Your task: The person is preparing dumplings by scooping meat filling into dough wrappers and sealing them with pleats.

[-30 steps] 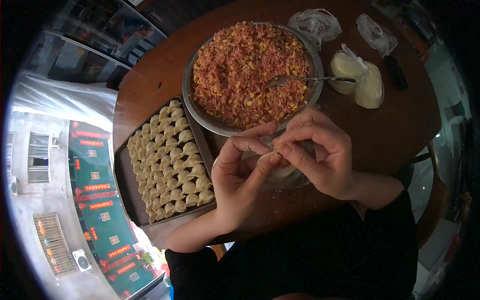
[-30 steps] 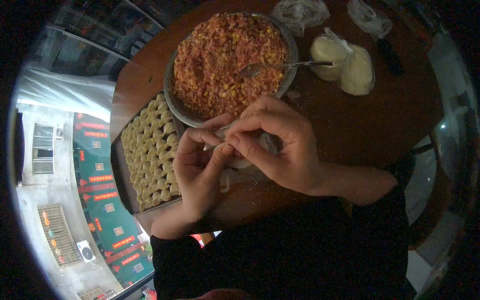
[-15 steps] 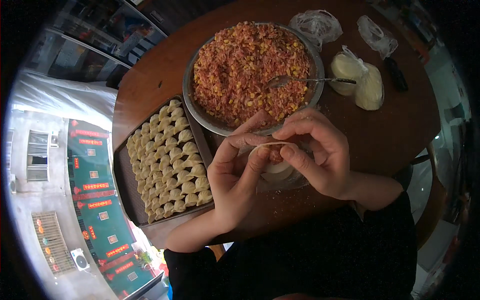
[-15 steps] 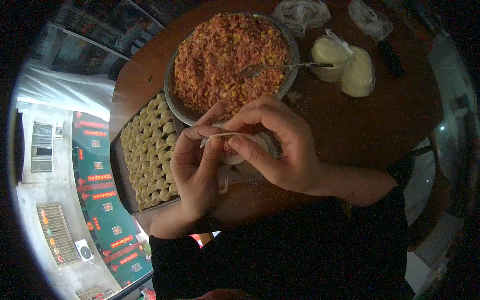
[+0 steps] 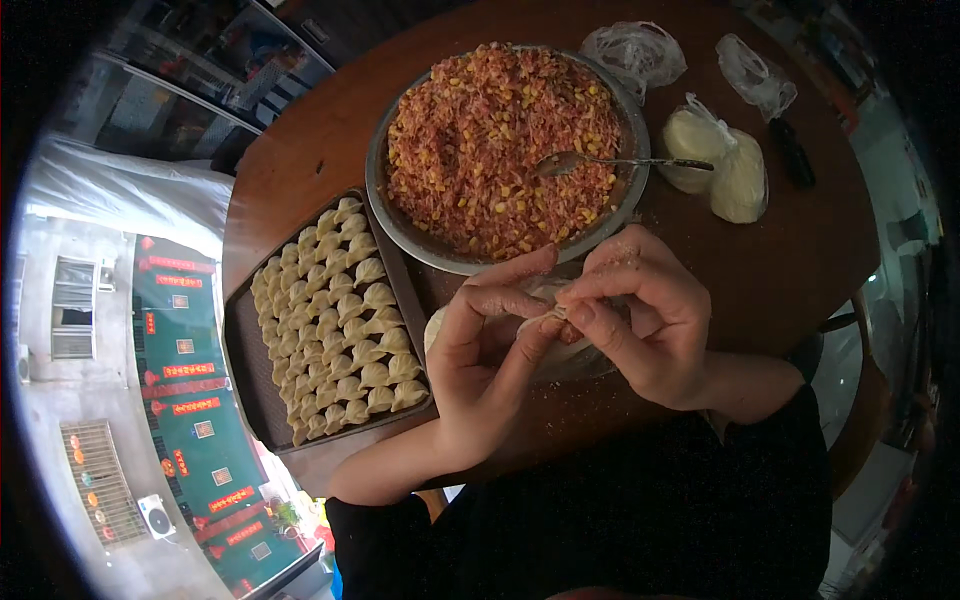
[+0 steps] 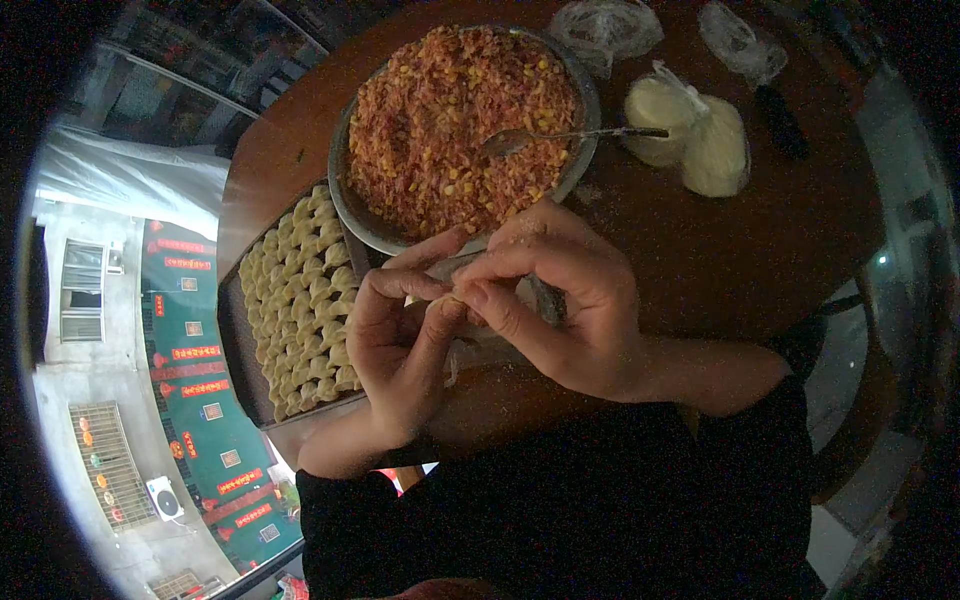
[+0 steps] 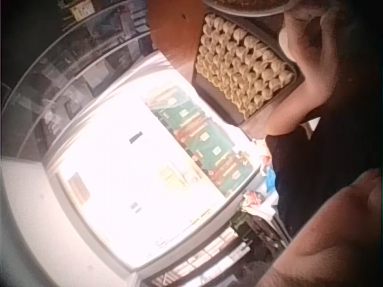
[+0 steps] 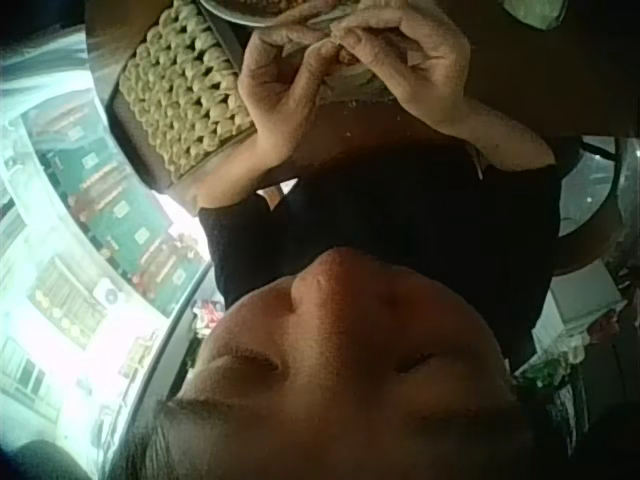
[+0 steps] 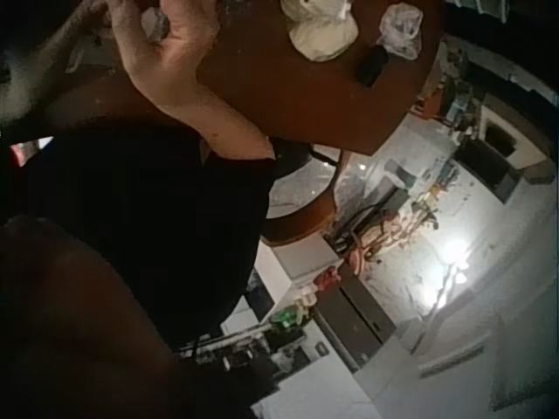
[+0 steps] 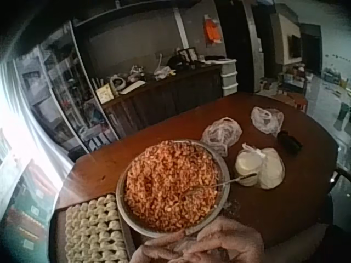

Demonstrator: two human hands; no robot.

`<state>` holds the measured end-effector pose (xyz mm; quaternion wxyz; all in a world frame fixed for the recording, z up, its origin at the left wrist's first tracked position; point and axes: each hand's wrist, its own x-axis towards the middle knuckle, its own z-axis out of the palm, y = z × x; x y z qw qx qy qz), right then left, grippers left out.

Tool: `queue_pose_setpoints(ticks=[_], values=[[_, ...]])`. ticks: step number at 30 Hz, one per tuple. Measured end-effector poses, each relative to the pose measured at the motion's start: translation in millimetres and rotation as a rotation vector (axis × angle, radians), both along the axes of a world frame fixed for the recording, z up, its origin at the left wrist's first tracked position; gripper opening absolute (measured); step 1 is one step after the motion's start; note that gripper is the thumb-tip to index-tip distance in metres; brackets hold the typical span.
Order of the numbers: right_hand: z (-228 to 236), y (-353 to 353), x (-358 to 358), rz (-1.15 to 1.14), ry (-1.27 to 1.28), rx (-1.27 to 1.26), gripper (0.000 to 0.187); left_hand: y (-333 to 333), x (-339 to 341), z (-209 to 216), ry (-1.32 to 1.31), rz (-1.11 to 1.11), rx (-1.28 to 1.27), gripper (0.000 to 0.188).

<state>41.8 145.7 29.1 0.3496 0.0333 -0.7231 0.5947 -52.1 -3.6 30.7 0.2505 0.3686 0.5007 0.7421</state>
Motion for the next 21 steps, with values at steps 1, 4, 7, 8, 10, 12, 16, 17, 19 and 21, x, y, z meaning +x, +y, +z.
queue_pose_setpoints(ticks=[1, 4, 7, 8, 10, 12, 16, 17, 19, 21], values=[[-0.7, 0.5, -0.2, 0.0, 0.013, 0.043, 0.009, 0.1, 0.4, -0.5, 0.025, 0.013, 0.003, 0.014], [-1.9, 2.2, 0.1, -0.014, 0.046, 0.149, 0.01, 0.3, -1.1, -2.0, 0.069, 0.009, 0.008, 0.015], [-2.4, 0.8, 0.7, -0.018, 0.052, 0.196, 0.011, -0.4, -0.9, -7.3, 0.035, -0.001, 0.062, 0.018], [-1.1, 0.8, 1.0, -0.016, 0.043, 0.202, 0.011, 0.7, -0.5, -7.5, 0.013, -0.006, 0.089, 0.02], [2.8, 1.7, 0.7, -0.016, 0.034, 0.224, 0.012, 3.6, 3.3, 0.9, -0.005, 0.053, 0.024, 0.023], [8.1, 3.6, -1.3, -0.02, 0.037, 0.252, 0.013, 2.6, 1.1, 3.7, 0.014, 0.059, -0.029, 0.025], [-4.7, 4.0, -4.0, -0.006, 0.032, 0.057, 0.017, -1.9, -9.3, 3.5, 0.057, 0.023, -0.055, 0.023], [-5.7, 3.8, -3.5, 0.016, 0.013, 0.004, 0.015, -1.8, -8.9, 4.2, 0.052, 0.032, -0.048, 0.021], [-6.6, 2.5, -2.6, 0.06, -0.025, -0.103, 0.012, -2.6, -7.4, 0.0, 0.021, 0.018, -0.042, 0.02], [-6.8, 1.4, -4.7, 0.032, -0.006, -0.146, 0.01, -2.8, -6.4, -1.0, 0.018, 0.011, -0.061, 0.018]])
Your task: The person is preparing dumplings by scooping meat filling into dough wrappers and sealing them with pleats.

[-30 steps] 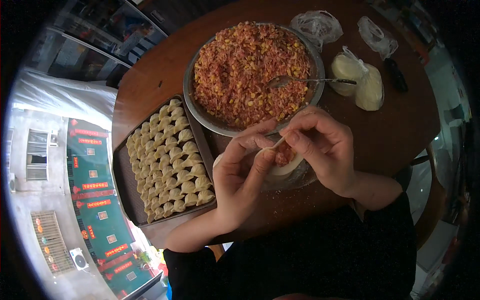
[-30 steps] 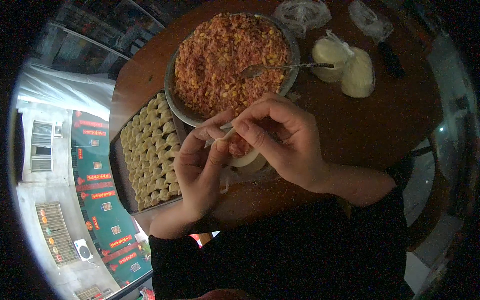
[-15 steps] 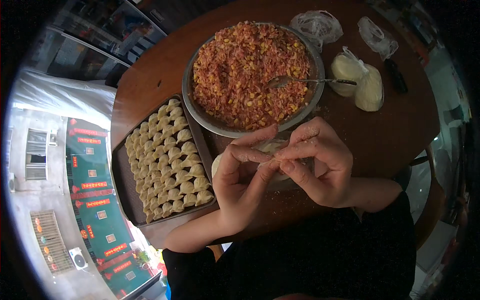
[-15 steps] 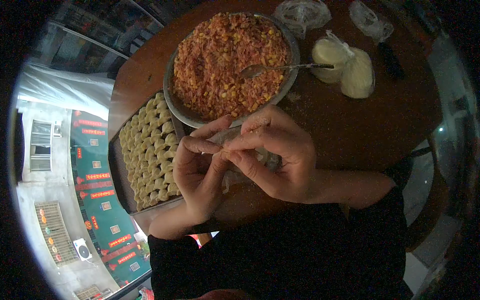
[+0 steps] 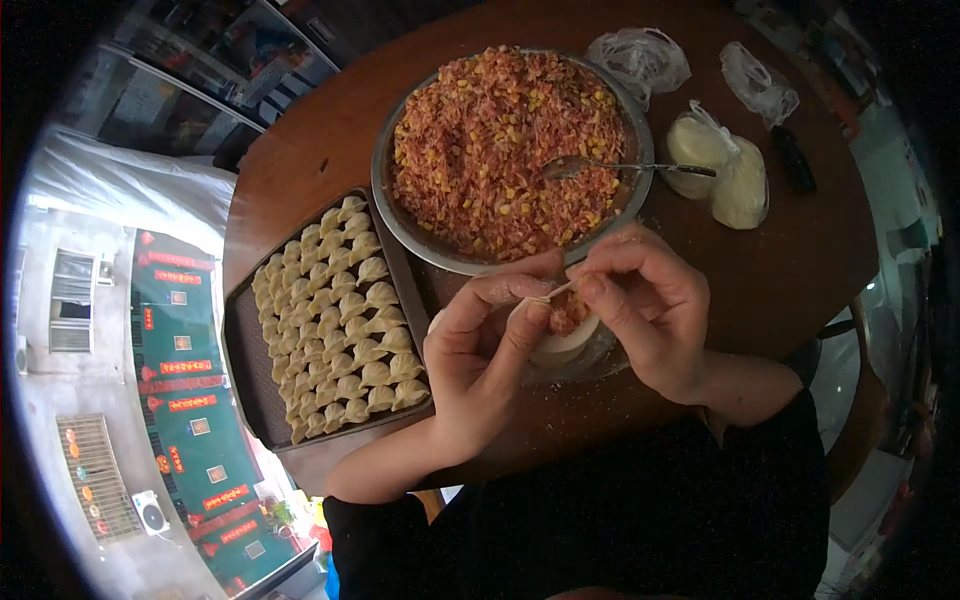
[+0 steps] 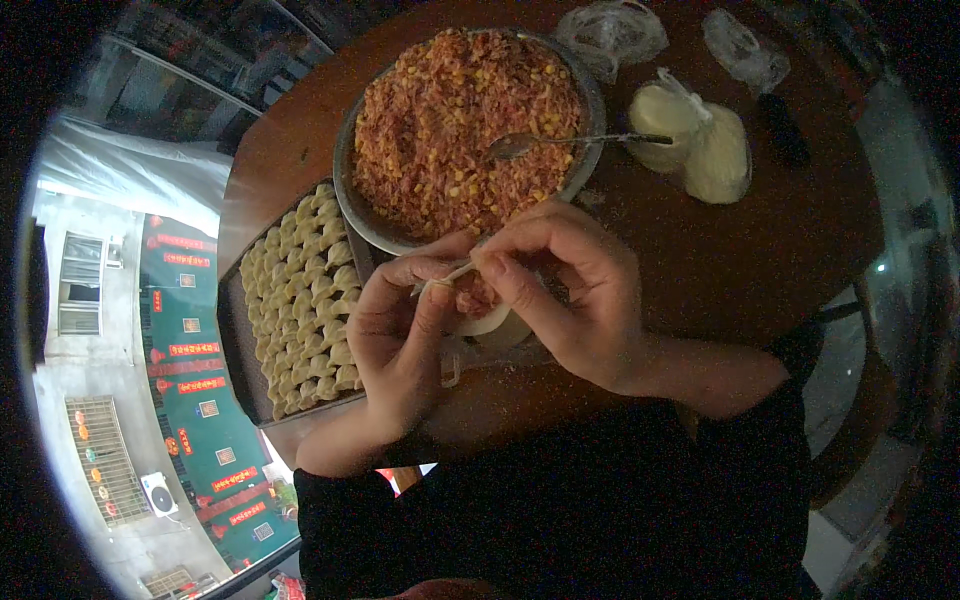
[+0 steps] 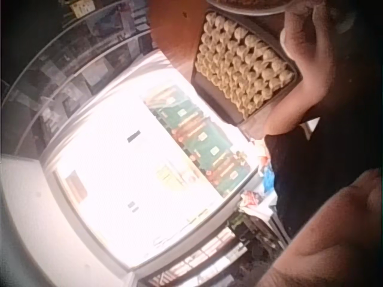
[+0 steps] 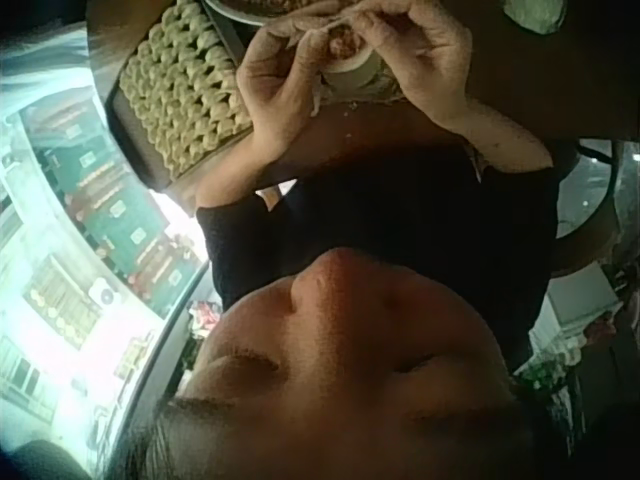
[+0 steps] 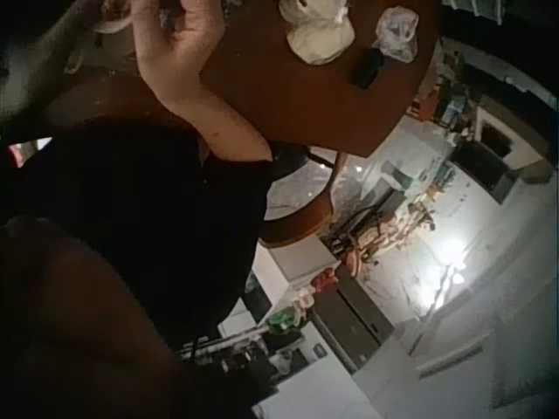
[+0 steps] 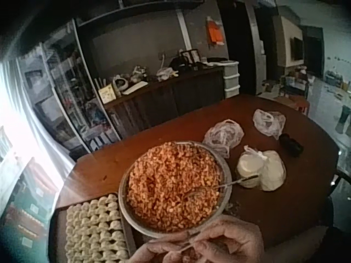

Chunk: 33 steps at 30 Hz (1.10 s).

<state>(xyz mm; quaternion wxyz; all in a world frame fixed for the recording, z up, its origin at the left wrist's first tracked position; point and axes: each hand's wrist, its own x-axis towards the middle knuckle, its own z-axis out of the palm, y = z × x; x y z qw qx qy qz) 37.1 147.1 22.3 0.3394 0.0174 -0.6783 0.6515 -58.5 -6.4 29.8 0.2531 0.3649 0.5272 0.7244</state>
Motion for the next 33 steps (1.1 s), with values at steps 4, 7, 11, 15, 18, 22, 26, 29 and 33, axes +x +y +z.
queue_pose_setpoints(ticks=[4, 7, 11, 15, 18, 22, 26, 29, 33], values=[[-0.2, -1.0, 1.0, -0.046, 0.041, 0.065, 0.01, 0.4, 1.8, -1.9, 0.079, 0.002, -0.001, 0.017], [3.9, -5.8, 4.1, -0.043, 0.041, 0.12, 0.01, 0.7, 4.9, -6.6, 0.058, -0.001, 0.07, 0.019], [2.3, -3.1, 5.9, -0.071, 0.04, 0.277, 0.01, 0.1, 6.8, -4.8, 0.049, -0.018, 0.108, 0.019], [4.8, -2.7, 6.5, -0.067, 0.053, 0.347, 0.011, -1.7, 7.1, -3.9, 0.157, -0.018, 0.098, 0.02], [7.4, -3.1, 6.7, -0.051, 0.05, 0.374, 0.011, -1.1, 6.0, -1.1, 0.181, -0.012, 0.096, 0.021], [11.3, 0.2, 4.3, -0.031, 0.058, 0.411, 0.013, 1.1, -1.0, 1.9, 0.294, 0.014, 0.029, 0.021], [2.3, -4.7, 3.5, -0.039, 0.037, 0.228, 0.015, -1.6, -2.2, -3.1, 0.088, -0.016, 0.073, 0.02], [-2.8, -4.8, 2.7, -0.027, 0.019, 0.141, 0.017, -0.5, 0.7, -5.1, 0.012, -0.013, 0.126, 0.018], [-2.0, -3.2, 0.9, -0.014, 0.033, 0.127, 0.017, 2.4, 2.7, -4.1, -0.007, -0.002, 0.11, 0.015]])
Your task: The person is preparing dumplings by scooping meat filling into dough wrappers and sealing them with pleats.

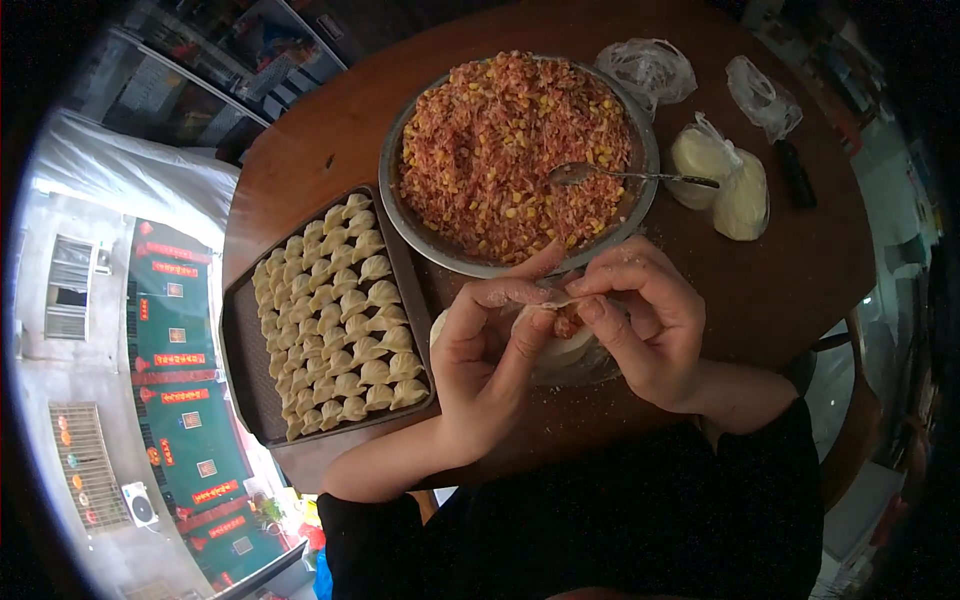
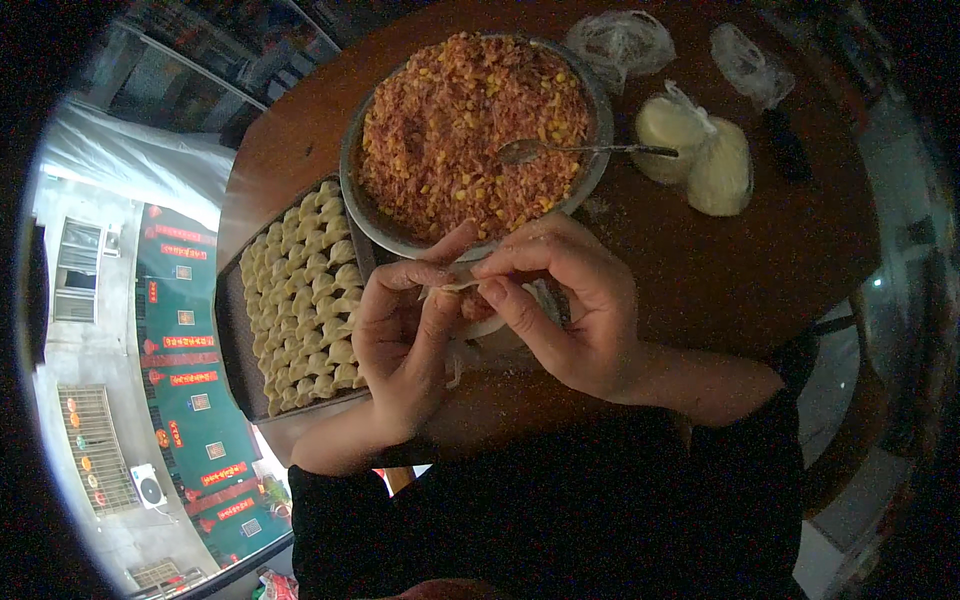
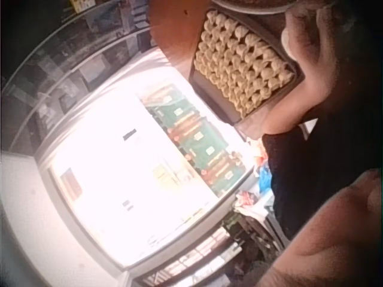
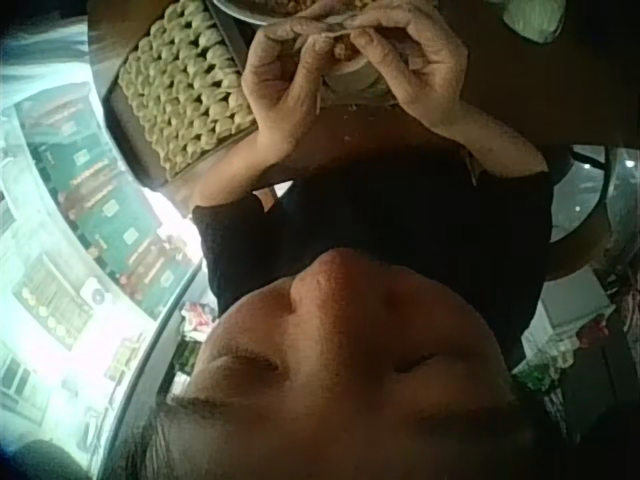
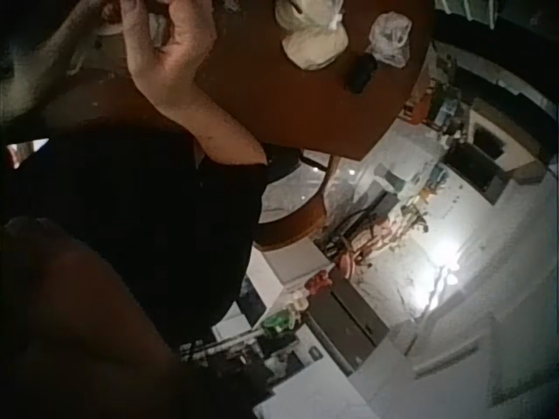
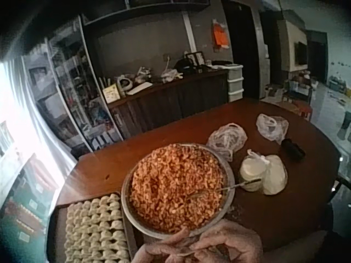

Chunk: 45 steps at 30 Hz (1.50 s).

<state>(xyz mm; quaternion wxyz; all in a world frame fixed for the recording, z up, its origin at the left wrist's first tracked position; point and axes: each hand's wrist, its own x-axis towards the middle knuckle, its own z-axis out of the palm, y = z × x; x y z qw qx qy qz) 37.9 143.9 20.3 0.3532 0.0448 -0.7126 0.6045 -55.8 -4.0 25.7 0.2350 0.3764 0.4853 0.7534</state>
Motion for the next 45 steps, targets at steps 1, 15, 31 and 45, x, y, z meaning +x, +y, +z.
queue_pose_setpoints(ticks=[1, 15, 31, 45], values=[[1.2, 0.2, -0.2, -0.012, 0.008, 0.007, 0.017, -0.5, 0.8, 1.2, -0.013, -0.002, -0.008, 0.015], [10.3, 7.8, 3.3, 0.056, 0.014, 0.29, 0.014, -0.9, -2.1, 4.2, 0.294, 0.016, -0.012, 0.019], [1.8, 2.0, 0.8, 0.011, -0.009, -0.085, 0.011, -5.6, 0.2, -0.6, 0.085, 0.017, -0.084, 0.013], [-4.1, -5.6, 10.9, -0.044, 0.033, 0.125, 0.014, -4.4, -2.6, -1.7, 0.386, 0.016, 0.056, 0.021]])
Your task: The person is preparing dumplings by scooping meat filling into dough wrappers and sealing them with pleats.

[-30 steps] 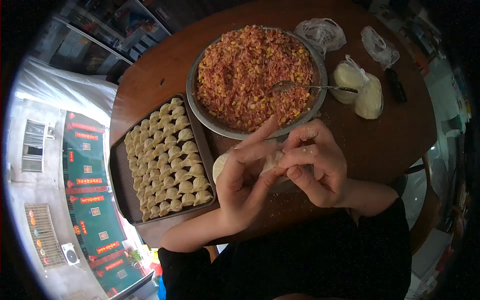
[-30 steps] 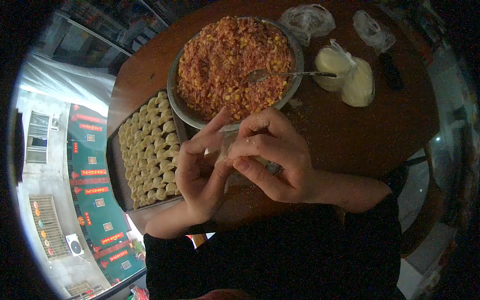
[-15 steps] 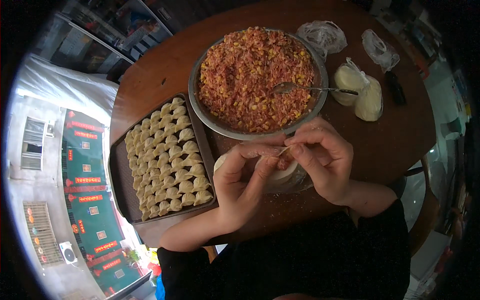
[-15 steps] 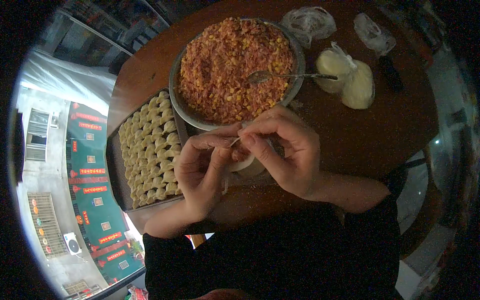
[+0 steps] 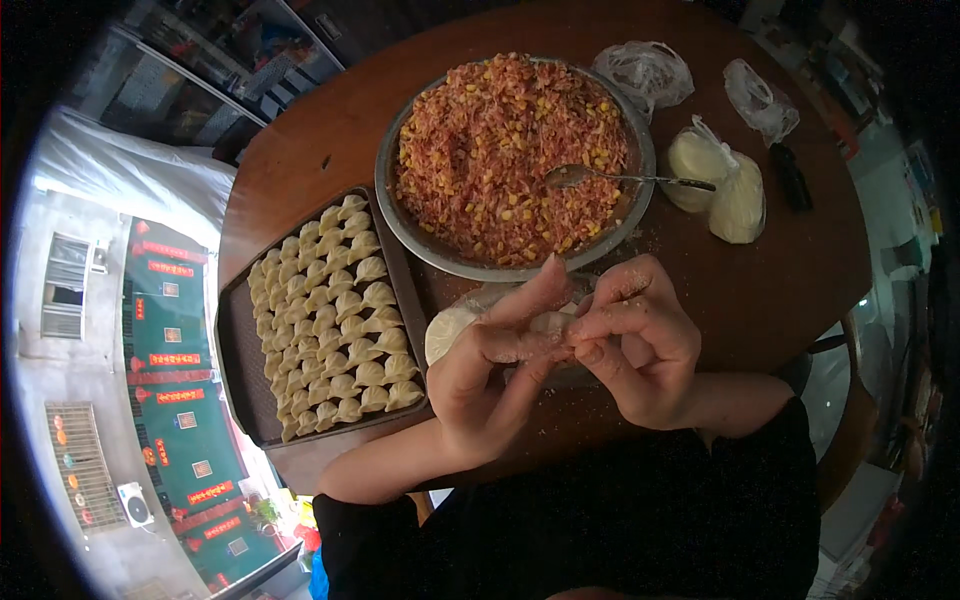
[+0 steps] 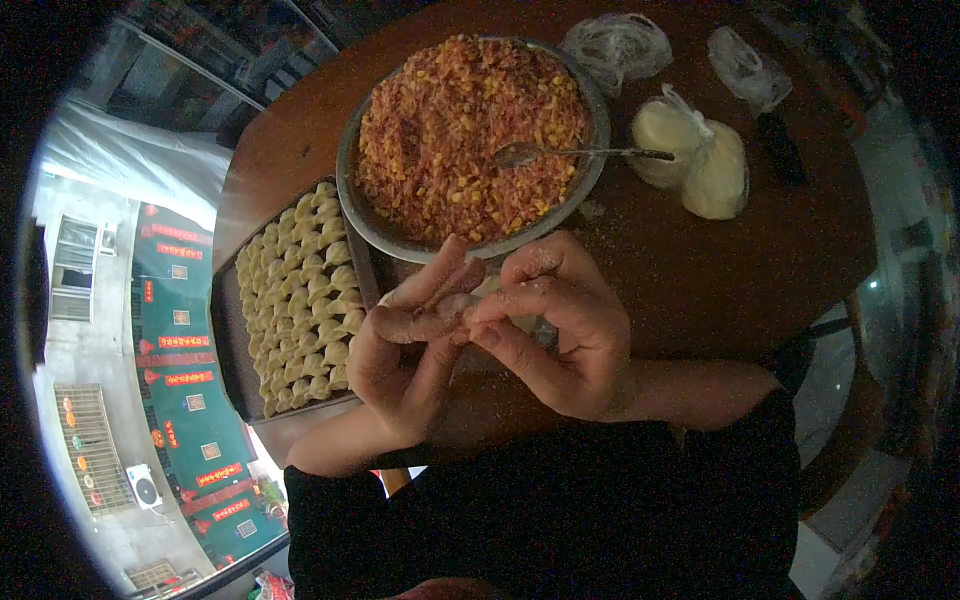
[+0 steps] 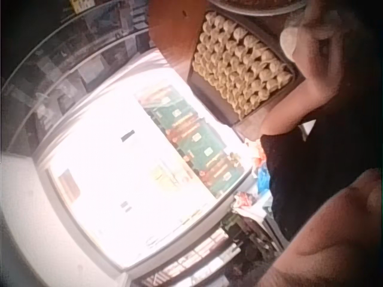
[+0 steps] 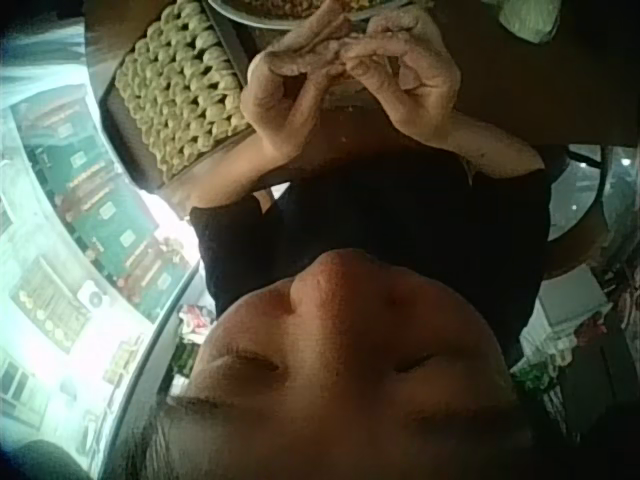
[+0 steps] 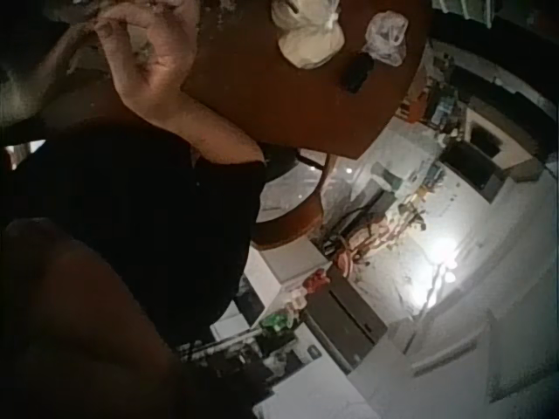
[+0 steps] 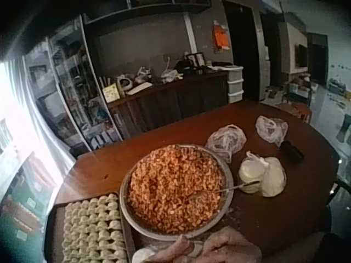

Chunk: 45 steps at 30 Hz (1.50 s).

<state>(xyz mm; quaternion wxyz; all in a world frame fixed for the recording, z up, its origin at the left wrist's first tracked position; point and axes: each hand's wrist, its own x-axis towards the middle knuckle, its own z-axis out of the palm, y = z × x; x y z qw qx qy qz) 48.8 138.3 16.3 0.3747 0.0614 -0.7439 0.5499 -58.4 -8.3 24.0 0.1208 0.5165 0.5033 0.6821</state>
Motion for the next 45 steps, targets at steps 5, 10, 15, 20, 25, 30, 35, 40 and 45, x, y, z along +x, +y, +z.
queue_pose_setpoints(ticks=[5, 10, 15, 20, 25, 30, 35, 40, 45], values=[[4.6, 3.3, -1.0, 0.043, 0.013, 0.066, 0.016, 12.4, 14.0, 4.4, -0.371, 0.027, 0.172, 0.03], [10.8, 6.1, -6.1, 0.053, -0.015, 0.027, 0.019, 0.7, -2.4, 15.9, -0.171, 0.012, -0.146, 0.021], [1.3, 1.2, -11.4, 0.112, -0.021, -0.165, 0.028, -1.5, -0.9, 13.6, -0.456, -0.062, -0.15, 0.016], [-1.0, -0.3, -14.5, 0.142, -0.052, -0.248, 0.035, -1.1, -3.8, 20.5, -0.579, -0.061, -0.233, 0.014], [6.8, 5.8, -18.0, 0.127, -0.062, -0.169, 0.04, -3.1, -6.2, 24.0, -0.589, -0.025, -0.286, 0.015], [7.2, 10.1, -16.4, 0.081, -0.116, -0.133, 0.028, 1.2, -6.0, 20.1, -0.664, 0.024, -0.191, 0.015], [2.3, 11.5, -17.2, 0.051, -0.12, -0.1, 0.016, 3.6, -3.2, 14.3, -0.587, 0.062, -0.162, 0.015], [3.5, 6.2, -14.8, 0.016, -0.066, -0.208, 0.013, 3.7, 3.6, 7.6, -0.434, 0.056, -0.162, 0.015], [2.3, -6.5, -10.8, -0.04, 0.001, -0.235, 0.011, 5.2, 6.6, 1.8, -0.309, 0.057, -0.096, 0.015]])
